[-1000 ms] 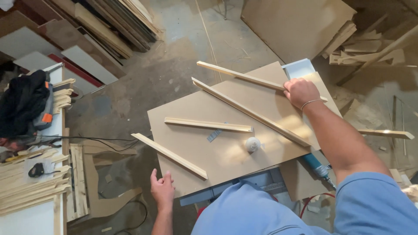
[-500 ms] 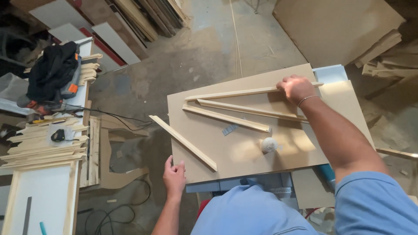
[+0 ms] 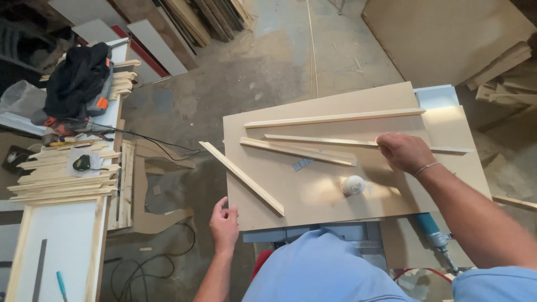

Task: Assembling a wooden project by marking, applying glue to thin strips, and fastening them with a pneumatic nail gun.

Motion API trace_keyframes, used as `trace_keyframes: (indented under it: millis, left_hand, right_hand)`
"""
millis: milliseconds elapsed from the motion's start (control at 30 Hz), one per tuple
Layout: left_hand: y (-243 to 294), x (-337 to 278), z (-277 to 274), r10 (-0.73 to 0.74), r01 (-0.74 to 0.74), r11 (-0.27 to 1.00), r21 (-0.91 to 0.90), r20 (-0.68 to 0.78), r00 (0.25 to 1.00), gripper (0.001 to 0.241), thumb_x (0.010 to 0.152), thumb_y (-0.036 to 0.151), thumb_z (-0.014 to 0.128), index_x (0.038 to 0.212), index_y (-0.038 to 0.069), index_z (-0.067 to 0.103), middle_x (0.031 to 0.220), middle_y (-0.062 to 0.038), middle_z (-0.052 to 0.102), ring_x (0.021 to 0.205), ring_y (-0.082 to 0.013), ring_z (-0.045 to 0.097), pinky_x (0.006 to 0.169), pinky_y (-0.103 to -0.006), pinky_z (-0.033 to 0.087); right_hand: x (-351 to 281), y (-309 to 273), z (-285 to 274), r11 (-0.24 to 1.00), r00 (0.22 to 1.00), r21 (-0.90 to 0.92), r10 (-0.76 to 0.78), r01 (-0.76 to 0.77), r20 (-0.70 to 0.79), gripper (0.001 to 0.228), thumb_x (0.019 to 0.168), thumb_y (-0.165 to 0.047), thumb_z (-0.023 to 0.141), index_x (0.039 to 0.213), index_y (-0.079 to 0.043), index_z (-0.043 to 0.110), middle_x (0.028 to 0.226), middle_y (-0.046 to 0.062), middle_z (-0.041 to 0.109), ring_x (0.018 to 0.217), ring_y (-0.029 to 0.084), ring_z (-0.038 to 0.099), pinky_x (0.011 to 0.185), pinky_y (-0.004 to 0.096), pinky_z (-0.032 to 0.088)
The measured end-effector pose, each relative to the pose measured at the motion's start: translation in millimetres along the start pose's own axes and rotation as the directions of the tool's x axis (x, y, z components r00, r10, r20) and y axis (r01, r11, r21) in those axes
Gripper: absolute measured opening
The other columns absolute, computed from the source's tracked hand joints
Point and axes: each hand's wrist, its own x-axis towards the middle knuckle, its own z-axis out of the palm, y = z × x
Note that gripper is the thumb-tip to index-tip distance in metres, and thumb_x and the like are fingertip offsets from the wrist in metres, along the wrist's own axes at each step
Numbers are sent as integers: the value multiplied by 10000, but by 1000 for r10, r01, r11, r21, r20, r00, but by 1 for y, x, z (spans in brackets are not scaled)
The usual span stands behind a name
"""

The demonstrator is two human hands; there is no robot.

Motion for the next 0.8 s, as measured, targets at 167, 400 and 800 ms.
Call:
trace_keyframes:
  millis: [167,400,800]
  left_hand:
    - [0,13,15,334,-346,899,269,91,938,398,877,330,645,1235,189,746,937,23,753,831,-163,682,805,-353,540]
    - [-5,42,43,863,-933,283,222,365,349,256,841,94,707,1096,71,719,1124,-117,682,1056,-325,627,972,-461,503]
    - [-54,104,66,887,-989,-68,132,462,1,346,716,221,733,1061,234,743,1114,-9,676,1134,-232,641,1064,-422,459]
  right_hand:
    - [-56,-9,-66,939,750,238,-30,248,-661,69,1078,-31,712,1138,3,705,1117,171,735,914,294,702,814,386,570]
    - [-151,37,-68,825,627,-500,-247,-263,-739,63,1322,-12,799,1271,22,810,1174,117,842,1033,198,806,1013,275,681]
    - [-114,-64,149,212,3,684,956,-698,-294,227,830,-328,679,1008,-191,646,903,33,722,963,339,723,805,472,559]
